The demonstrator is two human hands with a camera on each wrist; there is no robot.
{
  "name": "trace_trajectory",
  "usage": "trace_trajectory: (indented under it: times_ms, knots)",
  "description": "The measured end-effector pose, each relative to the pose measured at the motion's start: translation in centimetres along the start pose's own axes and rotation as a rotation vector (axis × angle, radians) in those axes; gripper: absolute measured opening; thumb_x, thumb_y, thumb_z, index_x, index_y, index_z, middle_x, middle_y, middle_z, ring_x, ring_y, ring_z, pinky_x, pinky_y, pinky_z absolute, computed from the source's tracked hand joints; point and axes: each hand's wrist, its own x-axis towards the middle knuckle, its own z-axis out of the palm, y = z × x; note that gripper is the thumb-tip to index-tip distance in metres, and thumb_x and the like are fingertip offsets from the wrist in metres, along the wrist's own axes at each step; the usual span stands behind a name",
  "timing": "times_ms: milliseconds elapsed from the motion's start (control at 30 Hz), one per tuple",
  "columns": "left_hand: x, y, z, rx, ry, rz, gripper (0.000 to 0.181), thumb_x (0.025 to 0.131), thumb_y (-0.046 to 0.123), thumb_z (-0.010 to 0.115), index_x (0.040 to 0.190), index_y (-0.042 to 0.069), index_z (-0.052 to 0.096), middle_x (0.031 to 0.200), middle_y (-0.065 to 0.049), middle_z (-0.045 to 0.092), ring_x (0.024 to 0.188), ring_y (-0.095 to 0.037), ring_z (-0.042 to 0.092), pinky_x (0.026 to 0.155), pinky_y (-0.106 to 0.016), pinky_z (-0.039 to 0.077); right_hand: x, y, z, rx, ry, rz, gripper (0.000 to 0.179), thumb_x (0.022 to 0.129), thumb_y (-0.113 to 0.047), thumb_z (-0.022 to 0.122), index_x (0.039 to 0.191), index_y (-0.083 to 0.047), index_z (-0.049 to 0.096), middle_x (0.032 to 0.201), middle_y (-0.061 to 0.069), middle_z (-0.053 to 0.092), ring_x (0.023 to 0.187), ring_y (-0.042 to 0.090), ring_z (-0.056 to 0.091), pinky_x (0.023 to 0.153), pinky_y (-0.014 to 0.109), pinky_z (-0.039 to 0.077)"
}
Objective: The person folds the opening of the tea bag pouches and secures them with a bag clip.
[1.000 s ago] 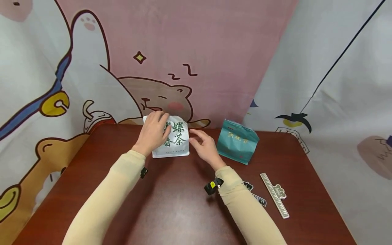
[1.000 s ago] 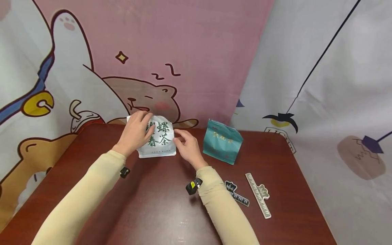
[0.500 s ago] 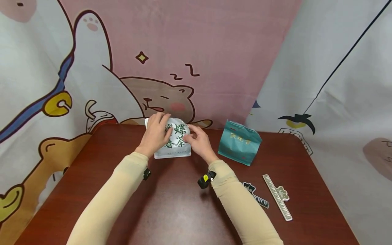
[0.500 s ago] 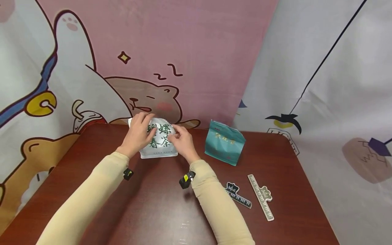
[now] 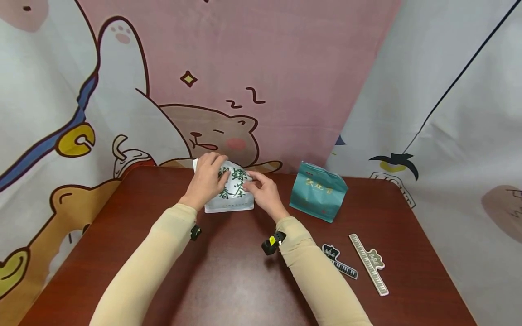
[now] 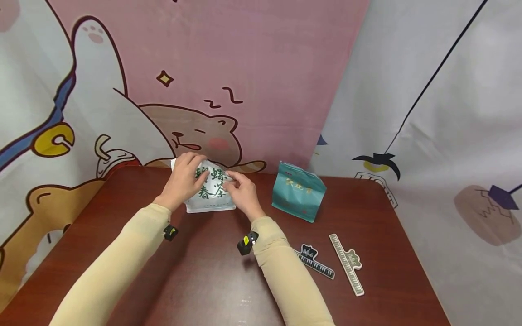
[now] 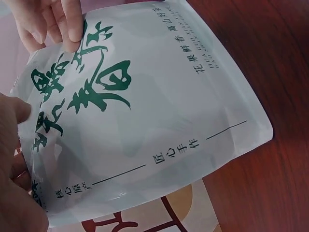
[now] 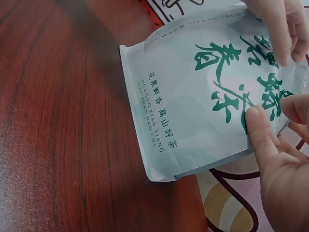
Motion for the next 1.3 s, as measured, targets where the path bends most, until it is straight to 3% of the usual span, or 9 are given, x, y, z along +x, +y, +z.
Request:
trace_trajectory:
  times_ms: [133, 300, 533, 867, 1067, 1300]
  knots:
    - [0.1, 0.2, -0.2, -0.031, 0.022, -0.003, 0.026, 0.100, 0.016, 0.066, 0.117, -0.003, 0.067, 0.113, -0.019, 0.063, 0.111, -0.038, 0.055, 0.108, -0.052, 0.037, -0.2, 0.0, 0.1, 0.005, 0.013, -0.006, 0.033, 0.097, -0.010, 0.070, 0.130, -0.007, 0.071, 0.107, 0.014, 0.076, 0.099, 0.027, 0.074, 0.086, 0.033, 0.056]
    - [0.1, 0.6, -0.3, -0.067, 0.034, -0.019, 0.022, 0.105, 0.020, 0.059, 0.110, 0.000, 0.069, 0.110, -0.018, 0.065, 0.107, -0.037, 0.056, 0.106, -0.052, 0.038, -0.3, 0.1, 0.4, 0.106, 0.017, 0.010, 0.027, 0.104, -0.018, 0.064, 0.125, -0.002, 0.071, 0.107, 0.019, 0.076, 0.097, 0.031, 0.076, 0.089, 0.037, 0.059]
    - [0.1, 0.6, -0.4, -0.113, 0.034, -0.012, 0.018, 0.103, 0.020, 0.065, 0.100, 0.004, 0.071, 0.104, -0.013, 0.069, 0.106, -0.034, 0.058, 0.106, -0.051, 0.038, -0.1, 0.0, 0.8, 0.145, 0.048, 0.035, 0.021, 0.105, -0.013, 0.061, 0.116, 0.002, 0.071, 0.106, 0.021, 0.073, 0.095, 0.033, 0.076, 0.088, 0.039, 0.060]
    - [0.3, 0.9, -1.5, -0.107, -0.070, -0.032, 0.012, 0.096, 0.013, 0.074, 0.102, 0.005, 0.069, 0.102, -0.011, 0.070, 0.105, -0.032, 0.058, 0.103, -0.052, 0.039, 0.0, -0.1, 1.0, 0.020, 0.091, 0.041, 0.017, 0.097, -0.006, 0.069, 0.114, -0.004, 0.071, 0.097, 0.015, 0.074, 0.089, 0.026, 0.073, 0.078, 0.030, 0.055]
    - [0.5, 1.1, -1.5, -0.065, -0.059, 0.013, 0.015, 0.091, 0.007, 0.079, 0.104, 0.004, 0.072, 0.104, -0.011, 0.071, 0.107, -0.033, 0.060, 0.102, -0.053, 0.040, -0.1, -0.3, 1.2, -0.122, 0.147, -0.006, 0.020, 0.093, -0.007, 0.073, 0.113, -0.004, 0.075, 0.094, 0.013, 0.073, 0.088, 0.026, 0.069, 0.075, 0.030, 0.051]
    - [0.5, 1.3, -1.4, -0.001, -0.058, 0.010, 0.016, 0.089, 0.002, 0.079, 0.105, 0.004, 0.076, 0.102, -0.010, 0.070, 0.103, -0.033, 0.059, 0.100, -0.052, 0.040, 0.0, -0.4, 1.5, -0.184, 0.169, -0.019, 0.011, 0.095, -0.007, 0.071, 0.103, -0.004, 0.078, 0.094, 0.010, 0.071, 0.084, 0.023, 0.067, 0.072, 0.028, 0.050]
